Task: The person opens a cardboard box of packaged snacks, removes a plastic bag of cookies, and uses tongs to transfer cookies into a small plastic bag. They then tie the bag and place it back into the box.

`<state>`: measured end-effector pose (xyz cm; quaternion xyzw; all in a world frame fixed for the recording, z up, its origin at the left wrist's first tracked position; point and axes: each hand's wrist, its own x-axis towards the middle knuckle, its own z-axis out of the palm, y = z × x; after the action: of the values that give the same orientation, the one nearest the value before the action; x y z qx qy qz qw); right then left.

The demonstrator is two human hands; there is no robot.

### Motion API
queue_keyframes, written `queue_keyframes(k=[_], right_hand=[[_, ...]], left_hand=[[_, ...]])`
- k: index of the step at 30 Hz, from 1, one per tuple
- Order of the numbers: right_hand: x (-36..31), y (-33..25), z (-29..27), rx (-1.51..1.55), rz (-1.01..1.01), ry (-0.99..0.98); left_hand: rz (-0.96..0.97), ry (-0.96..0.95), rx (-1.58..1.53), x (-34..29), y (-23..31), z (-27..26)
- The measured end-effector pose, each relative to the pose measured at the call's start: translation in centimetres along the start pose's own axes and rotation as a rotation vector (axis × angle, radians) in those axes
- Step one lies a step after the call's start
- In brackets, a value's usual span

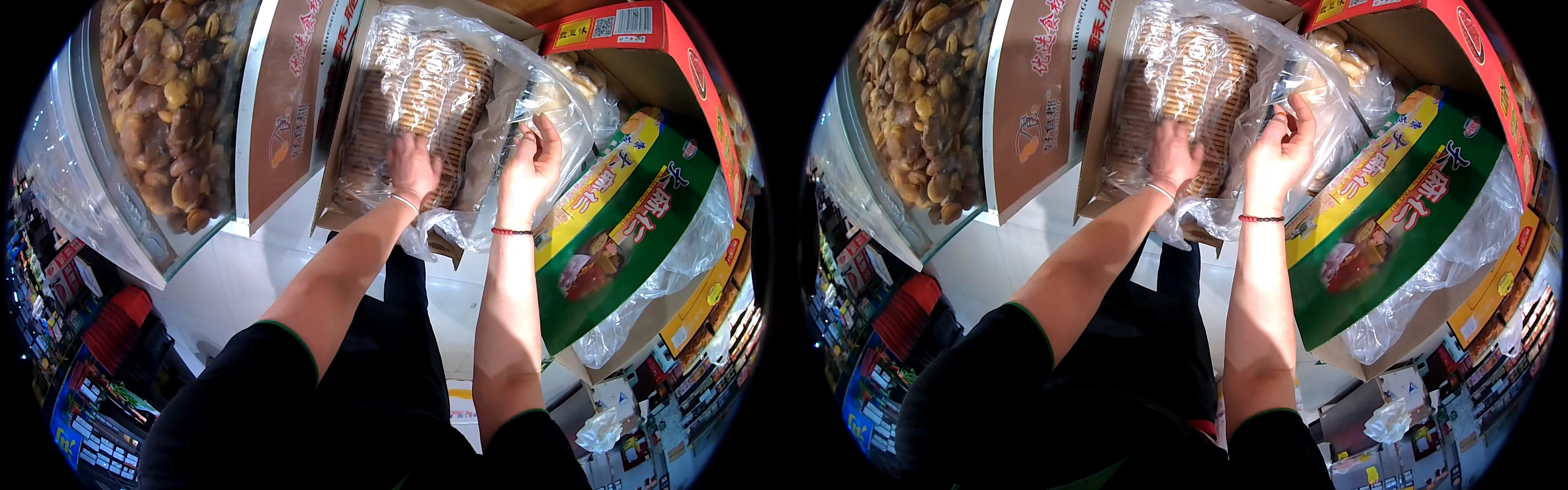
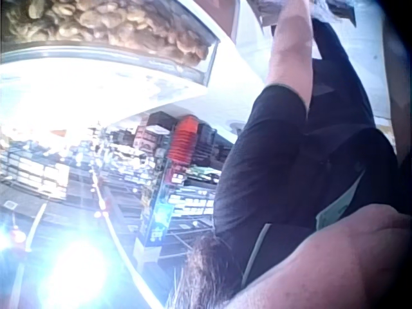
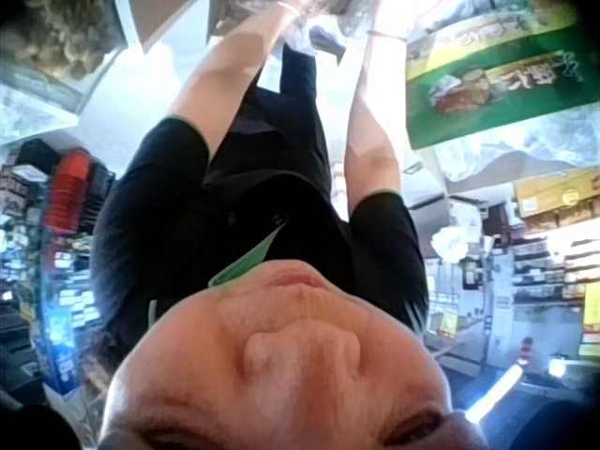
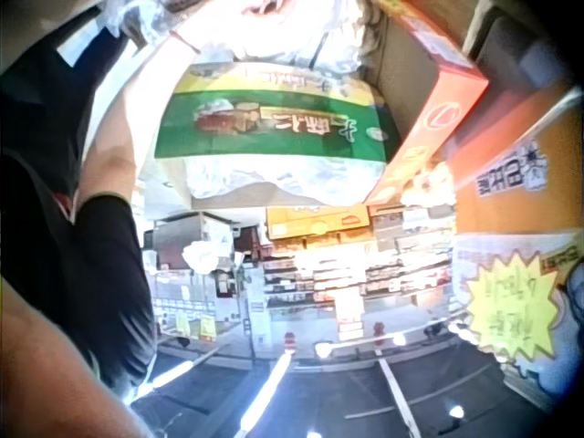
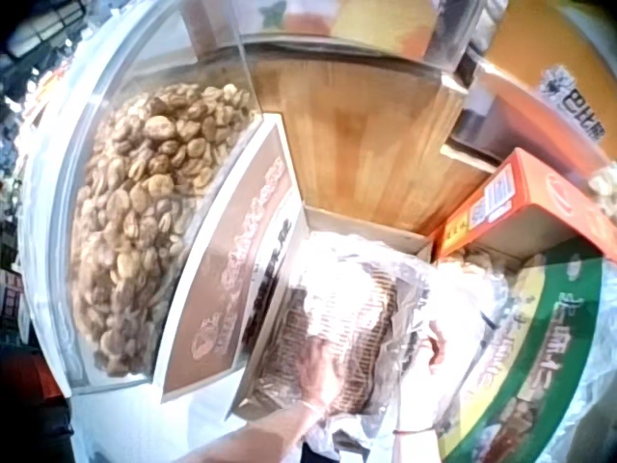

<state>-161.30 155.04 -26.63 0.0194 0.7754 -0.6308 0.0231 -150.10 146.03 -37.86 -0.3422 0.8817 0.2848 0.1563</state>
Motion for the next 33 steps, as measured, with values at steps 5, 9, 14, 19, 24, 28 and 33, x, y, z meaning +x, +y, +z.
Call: queue_keyframes(k=[5, 9, 14, 19, 24, 28, 33], right_hand=[[-0.3, 0.2, 0.3, -0.023, 0.018, 0.0], [-0.7, 1.1, 0.6, -0.072, 0.021, -0.031], [-1.6, 0.0, 1.2, -0.059, 0.038, -0.102], [-2.6, 1.4, 1.4, -0.073, 0.111, -0.268], [-4.5, -3.5, 2.9, -0.418, 0.334, -0.761], [-2.9, -4.0, 1.3, -0.957, 0.13, -0.667], [-1.7, -1.9, -5.8, -0.361, 0.022, 0.136]], left_hand=[[-0.437, 0.307, -0.001, 0.0, -3.6, -1.0], [-0.606, 0.279, -0.184, -4.1, -3.9, -2.4], [-0.806, 0.486, -0.651, -5.4, -8.0, 2.2], [-0.572, 0.331, -0.97, -5.0, -6.6, -0.5], [0.114, 0.091, -1.052, -11.4, 2.3, -6.6], [0.478, -0.022, -0.877, -13.2, 2.7, -7.0], [0.63, -0.06, -1.012, -11.7, 2.8, -7.8]])
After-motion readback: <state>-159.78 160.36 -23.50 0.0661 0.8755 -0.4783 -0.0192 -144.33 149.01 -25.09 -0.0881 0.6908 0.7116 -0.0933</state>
